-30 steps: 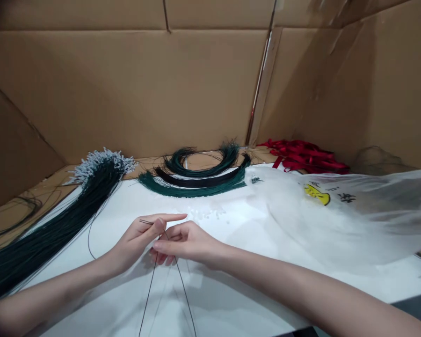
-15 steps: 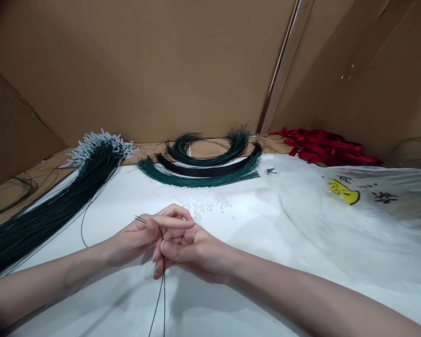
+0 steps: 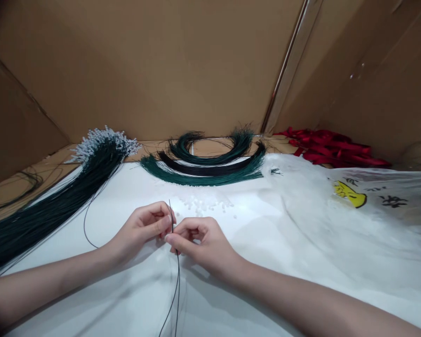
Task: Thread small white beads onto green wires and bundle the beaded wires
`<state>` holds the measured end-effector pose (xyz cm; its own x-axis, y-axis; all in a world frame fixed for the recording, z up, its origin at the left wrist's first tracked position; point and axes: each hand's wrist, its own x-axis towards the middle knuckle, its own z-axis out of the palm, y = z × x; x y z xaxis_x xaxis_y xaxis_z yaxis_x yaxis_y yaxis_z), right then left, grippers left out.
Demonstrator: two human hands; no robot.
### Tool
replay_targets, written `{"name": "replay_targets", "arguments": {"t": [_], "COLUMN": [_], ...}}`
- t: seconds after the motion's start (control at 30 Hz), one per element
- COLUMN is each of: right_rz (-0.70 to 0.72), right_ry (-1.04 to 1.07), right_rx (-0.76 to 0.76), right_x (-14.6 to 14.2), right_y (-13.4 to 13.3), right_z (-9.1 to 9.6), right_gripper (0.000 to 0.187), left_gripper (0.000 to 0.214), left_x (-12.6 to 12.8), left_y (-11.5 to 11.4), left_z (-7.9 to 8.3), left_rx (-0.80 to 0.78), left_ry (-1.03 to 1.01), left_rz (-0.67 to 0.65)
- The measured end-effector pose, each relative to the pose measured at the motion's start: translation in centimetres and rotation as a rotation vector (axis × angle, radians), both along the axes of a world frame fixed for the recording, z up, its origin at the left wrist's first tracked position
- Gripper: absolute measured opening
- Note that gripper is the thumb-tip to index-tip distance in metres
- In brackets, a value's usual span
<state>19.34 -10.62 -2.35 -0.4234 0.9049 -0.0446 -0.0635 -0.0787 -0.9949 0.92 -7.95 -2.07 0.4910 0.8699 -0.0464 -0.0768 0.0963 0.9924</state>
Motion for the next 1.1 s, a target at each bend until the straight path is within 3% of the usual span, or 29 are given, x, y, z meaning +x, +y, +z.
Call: {"name": "replay_targets", "arguments": {"t": [0.33, 0.57, 1.1], "right_rz": [0.003, 0.055, 0.102], "right_ry": [-0.054, -0.04, -0.027], "right_rx": [-0.023, 0.012, 0.01], "right_x": [0.0, 0.1, 0.3], "right_y": [0.0, -0.1, 0.1], "right_z": [0.1, 0.5, 0.4], "right_gripper": [0.026, 0.033, 0.038], "left_gripper": [0.026, 0.023, 0.024], "left_x": [-0.3, -0.4, -0.9], "left_y": [0.6, 0.5, 1.1], "left_z": [1.0, 0.8, 1.6], "left_rx": [0.069, 0.067, 0.13], "left_ry": [0.063, 0.031, 0.117], "left_rz": [-0.019, -0.073, -0.023]}}
